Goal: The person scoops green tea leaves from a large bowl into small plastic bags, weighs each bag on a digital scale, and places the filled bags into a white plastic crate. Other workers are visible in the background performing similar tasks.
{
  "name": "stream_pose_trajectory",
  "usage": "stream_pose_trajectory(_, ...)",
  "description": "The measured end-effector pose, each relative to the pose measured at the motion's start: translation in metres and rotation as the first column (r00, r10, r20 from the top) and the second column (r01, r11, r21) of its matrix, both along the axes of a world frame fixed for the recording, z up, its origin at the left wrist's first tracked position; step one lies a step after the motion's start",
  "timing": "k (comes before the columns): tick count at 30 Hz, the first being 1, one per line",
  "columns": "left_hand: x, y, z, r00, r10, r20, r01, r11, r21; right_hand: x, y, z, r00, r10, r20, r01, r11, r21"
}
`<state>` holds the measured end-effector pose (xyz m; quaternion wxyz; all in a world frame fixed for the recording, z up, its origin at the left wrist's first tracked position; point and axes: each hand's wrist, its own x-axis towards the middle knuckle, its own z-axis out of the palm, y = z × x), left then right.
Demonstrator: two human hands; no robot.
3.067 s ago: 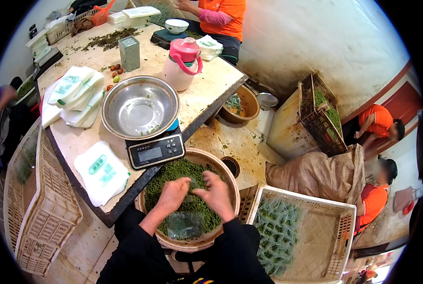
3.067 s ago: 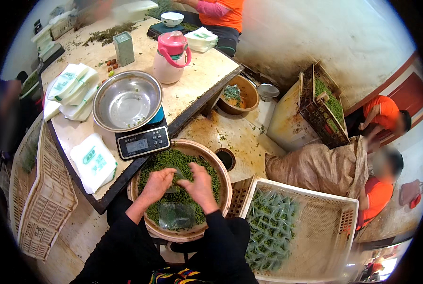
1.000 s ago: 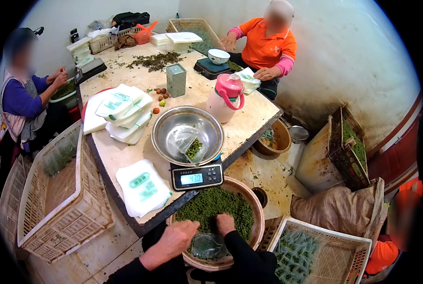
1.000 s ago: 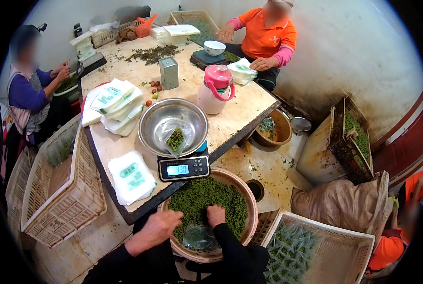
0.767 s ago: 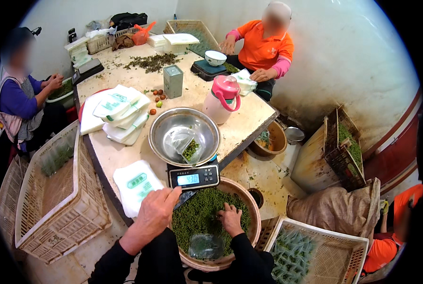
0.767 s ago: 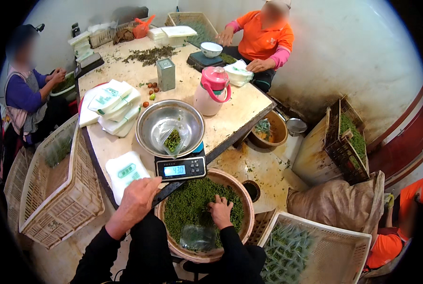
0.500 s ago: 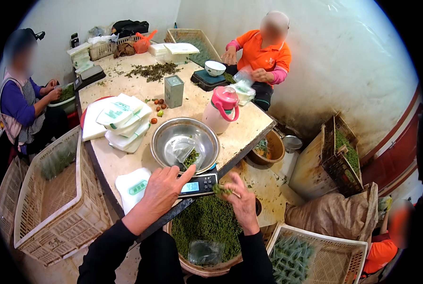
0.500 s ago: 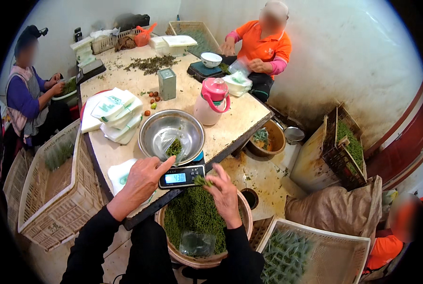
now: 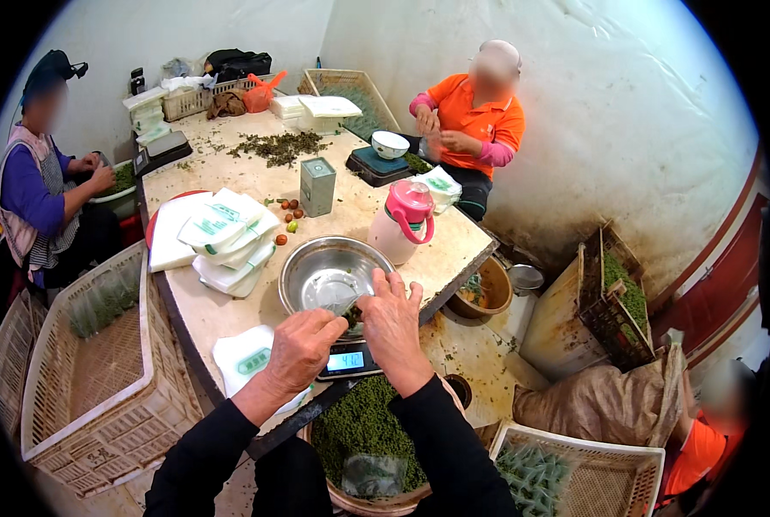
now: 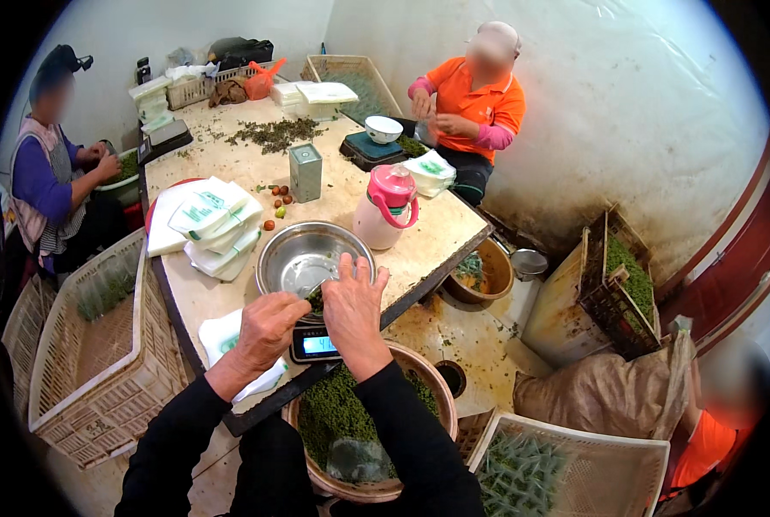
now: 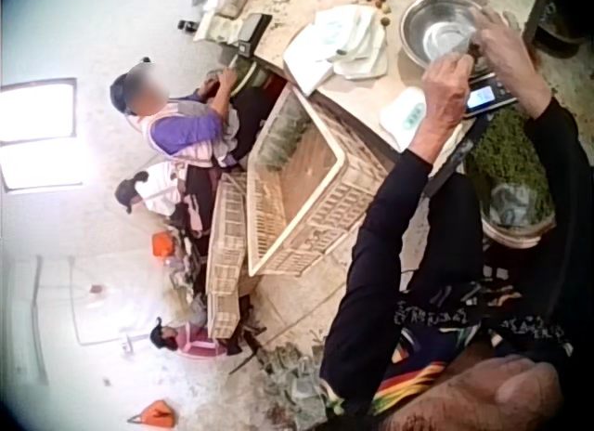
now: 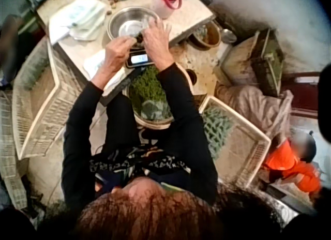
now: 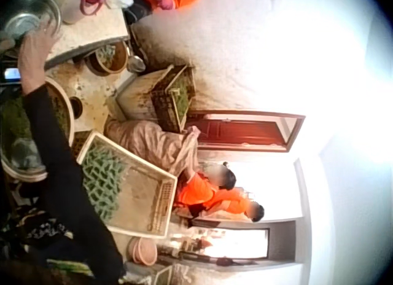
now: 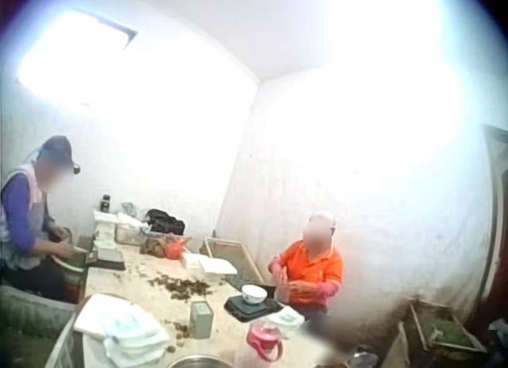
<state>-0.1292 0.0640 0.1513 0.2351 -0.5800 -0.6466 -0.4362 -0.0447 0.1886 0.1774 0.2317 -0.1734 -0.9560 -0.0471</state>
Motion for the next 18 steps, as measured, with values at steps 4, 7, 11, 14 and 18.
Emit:
stream_pose_trajectory(4, -0.001, -0.005, 0.000, 1.000, -0.008, 0.001, 0.008, 1.000, 0.000, 0.002, 0.003, 0.000, 0.992, 0.116, 0.056, -0.095, 0.951, -0.294)
stream_pose_trajectory(7, 0.004, -0.010, 0.001, 0.999, 0.005, 0.042, -0.004, 1.000, -0.022, 0.010, 0.007, 0.000, 0.982, 0.168, -0.084, -0.186, 0.926, -0.330)
stream_pose_trajectory(11, 0.025, -0.020, -0.004, 0.995, -0.026, 0.101, 0.023, 0.999, 0.036, 0.020, 0.008, 0.000, 0.951, 0.188, -0.245, -0.252, 0.931, -0.266)
stream_pose_trajectory(14, 0.049, -0.044, -0.014, 0.987, -0.048, 0.151, 0.047, 0.999, 0.007, 0.028, 0.008, 0.010, 0.872, 0.233, -0.430, -0.353, 0.908, -0.224)
stream_pose_trajectory(18, 0.090, -0.076, -0.042, 0.908, -0.078, 0.411, 0.138, 0.984, -0.117, 0.072, -0.018, 0.023, 0.838, 0.121, -0.532, -0.351, 0.866, -0.356)
